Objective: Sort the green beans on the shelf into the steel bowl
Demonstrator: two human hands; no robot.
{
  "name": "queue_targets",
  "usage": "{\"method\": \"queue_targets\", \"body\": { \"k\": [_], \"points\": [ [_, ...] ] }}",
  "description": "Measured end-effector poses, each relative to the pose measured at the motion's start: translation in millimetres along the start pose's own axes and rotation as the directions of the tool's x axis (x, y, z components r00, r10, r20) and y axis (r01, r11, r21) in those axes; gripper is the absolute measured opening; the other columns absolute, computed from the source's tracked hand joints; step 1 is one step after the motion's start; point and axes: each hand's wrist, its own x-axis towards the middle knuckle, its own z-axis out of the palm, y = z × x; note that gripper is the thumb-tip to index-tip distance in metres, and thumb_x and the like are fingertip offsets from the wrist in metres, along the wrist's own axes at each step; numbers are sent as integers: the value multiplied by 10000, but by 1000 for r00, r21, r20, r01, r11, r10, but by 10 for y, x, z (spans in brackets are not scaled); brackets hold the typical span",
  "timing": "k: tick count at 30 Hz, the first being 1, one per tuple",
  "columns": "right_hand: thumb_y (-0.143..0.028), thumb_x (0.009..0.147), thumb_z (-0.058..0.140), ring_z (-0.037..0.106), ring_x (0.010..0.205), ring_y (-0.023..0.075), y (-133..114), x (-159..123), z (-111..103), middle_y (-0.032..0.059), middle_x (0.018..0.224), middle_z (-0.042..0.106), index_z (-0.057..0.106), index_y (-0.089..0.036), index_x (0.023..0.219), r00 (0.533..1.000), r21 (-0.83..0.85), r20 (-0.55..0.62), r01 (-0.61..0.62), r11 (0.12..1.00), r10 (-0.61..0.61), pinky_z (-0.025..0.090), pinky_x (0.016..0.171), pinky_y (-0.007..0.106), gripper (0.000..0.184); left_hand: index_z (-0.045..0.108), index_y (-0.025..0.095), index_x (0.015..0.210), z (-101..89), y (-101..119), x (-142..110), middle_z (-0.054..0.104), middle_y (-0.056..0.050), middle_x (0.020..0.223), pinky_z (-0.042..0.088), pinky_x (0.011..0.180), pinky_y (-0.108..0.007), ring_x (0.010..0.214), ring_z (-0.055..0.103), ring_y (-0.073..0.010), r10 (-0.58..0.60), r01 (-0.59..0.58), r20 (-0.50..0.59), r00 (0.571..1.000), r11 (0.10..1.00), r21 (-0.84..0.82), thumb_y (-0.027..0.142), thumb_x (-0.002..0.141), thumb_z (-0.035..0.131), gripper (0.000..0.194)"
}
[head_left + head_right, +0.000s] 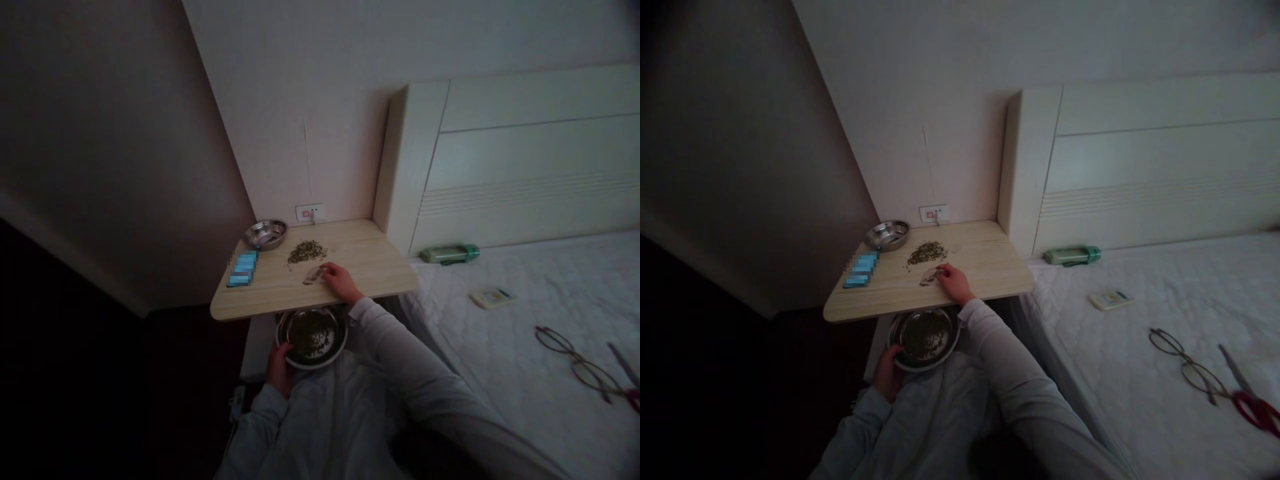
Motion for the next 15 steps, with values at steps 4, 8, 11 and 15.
{"method": "queue_targets", "body": {
  "k": [4, 8, 11, 15],
  "points": [
    [-322, 857, 512, 588, 823, 142, 0, 6, -6, 46, 966, 601, 561, -136, 1027, 1000, 3, 12, -21, 1000, 21, 499, 738, 346, 256, 585, 174, 870, -16, -13, 16, 665, -10, 693, 499, 631, -278, 710, 652, -181, 3, -3, -21, 1000, 1000, 13, 34, 605, 496, 313],
    [-318, 855, 516, 589, 821, 142, -5, 8, -8, 43, 952, 605, 566, -133, 1013, 1000, 19, 14, -28, 999, 27, 497, 740, 347, 249, 574, 176, 824, -21, -19, 20, 665, -14, 686, 501, 633, -285, 720, 653, -187, 3, -2, -24, 1000, 1000, 16, 46, 614, 497, 259],
    [-317, 853, 520, 590, 813, 140, -11, 5, -12, 40, 935, 610, 572, -131, 1000, 1000, 34, 11, -27, 999, 27, 495, 742, 347, 243, 575, 172, 810, -20, -16, 24, 675, -21, 732, 502, 649, -281, 756, 653, -186, 3, -3, -11, 1000, 1000, 9, 51, 616, 501, 240],
    [-315, 850, 525, 590, 806, 139, -19, -1, -21, 34, 911, 613, 578, -130, 979, 1000, 48, 9, -19, 999, 19, 490, 747, 349, 233, 587, 168, 818, -19, -12, 31, 680, -27, 774, 502, 669, -278, 795, 649, -186, -5, 5, -6, 1000, 1000, 3, 55, 615, 507, 245]
  ]
}}
